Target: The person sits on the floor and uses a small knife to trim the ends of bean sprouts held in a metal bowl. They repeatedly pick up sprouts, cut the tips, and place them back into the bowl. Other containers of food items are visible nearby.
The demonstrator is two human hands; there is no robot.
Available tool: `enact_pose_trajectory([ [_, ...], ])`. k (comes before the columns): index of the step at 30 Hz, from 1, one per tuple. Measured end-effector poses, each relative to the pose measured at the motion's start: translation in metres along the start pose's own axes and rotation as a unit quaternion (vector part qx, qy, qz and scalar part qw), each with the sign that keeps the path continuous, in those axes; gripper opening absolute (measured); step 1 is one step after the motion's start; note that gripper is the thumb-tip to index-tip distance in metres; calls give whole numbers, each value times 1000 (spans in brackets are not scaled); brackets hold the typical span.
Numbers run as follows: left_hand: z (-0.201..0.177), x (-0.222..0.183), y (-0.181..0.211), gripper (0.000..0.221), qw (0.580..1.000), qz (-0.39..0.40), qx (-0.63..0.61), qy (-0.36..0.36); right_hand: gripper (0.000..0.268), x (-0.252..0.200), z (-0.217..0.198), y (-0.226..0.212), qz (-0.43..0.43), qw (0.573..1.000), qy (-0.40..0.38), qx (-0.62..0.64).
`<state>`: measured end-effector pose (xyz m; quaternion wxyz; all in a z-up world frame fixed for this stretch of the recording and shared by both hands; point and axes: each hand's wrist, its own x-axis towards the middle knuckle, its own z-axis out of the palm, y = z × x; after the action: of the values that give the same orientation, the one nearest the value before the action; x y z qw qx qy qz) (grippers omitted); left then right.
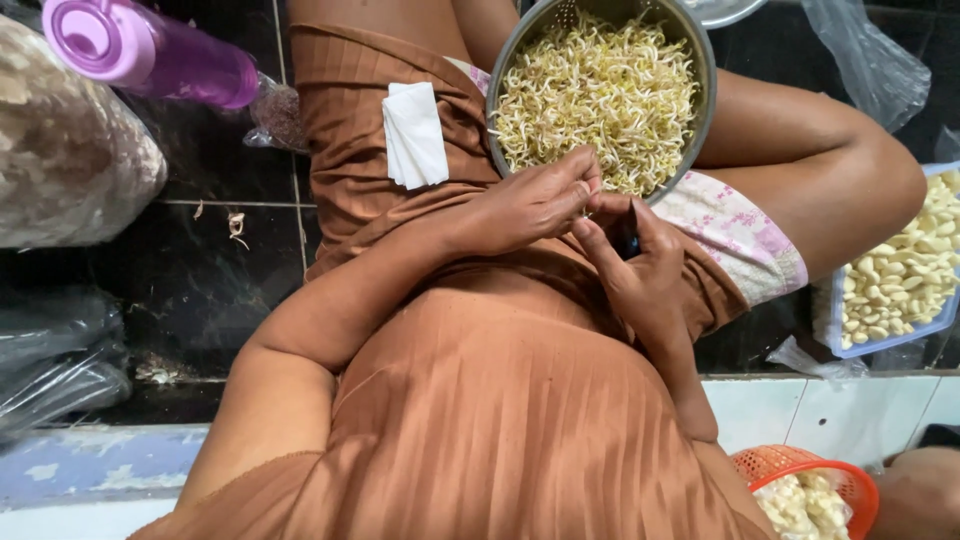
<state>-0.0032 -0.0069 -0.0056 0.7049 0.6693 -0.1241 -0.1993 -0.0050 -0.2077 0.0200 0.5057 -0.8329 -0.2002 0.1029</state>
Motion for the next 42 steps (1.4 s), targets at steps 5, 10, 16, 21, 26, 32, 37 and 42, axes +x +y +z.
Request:
enact_pose_trajectory([
  [5,1,1,2,26,1000,11,12,22,8,4,2,-17,25,999,30,25],
  [10,0,-3,8,22,999,22,12,22,7,2,-7,-17,41,998,41,20],
  [16,1,-3,-4,24,998,39,-19,50,15,7,-33,-24,22,998,-1,-64],
  [21,-2,-7,17,22,1000,16,24,8,14,23,-46,-35,-54,985,-75,-143],
  [26,-1,-9,25,25,999,16,43,7,15,28,-49,-23,-79,979,-80,-167],
  [32,-2,-13,30,24,998,16,62,-2,17,29,-49,-30,-93,972,-90,-198],
  [37,-3,-12,29,26,997,24,73,1,14,29,-42,-34,-94,977,-84,-174],
  [42,-1,-13,20,24,997,38,69,-2,85,4,-30,-26,21,993,-112,24],
])
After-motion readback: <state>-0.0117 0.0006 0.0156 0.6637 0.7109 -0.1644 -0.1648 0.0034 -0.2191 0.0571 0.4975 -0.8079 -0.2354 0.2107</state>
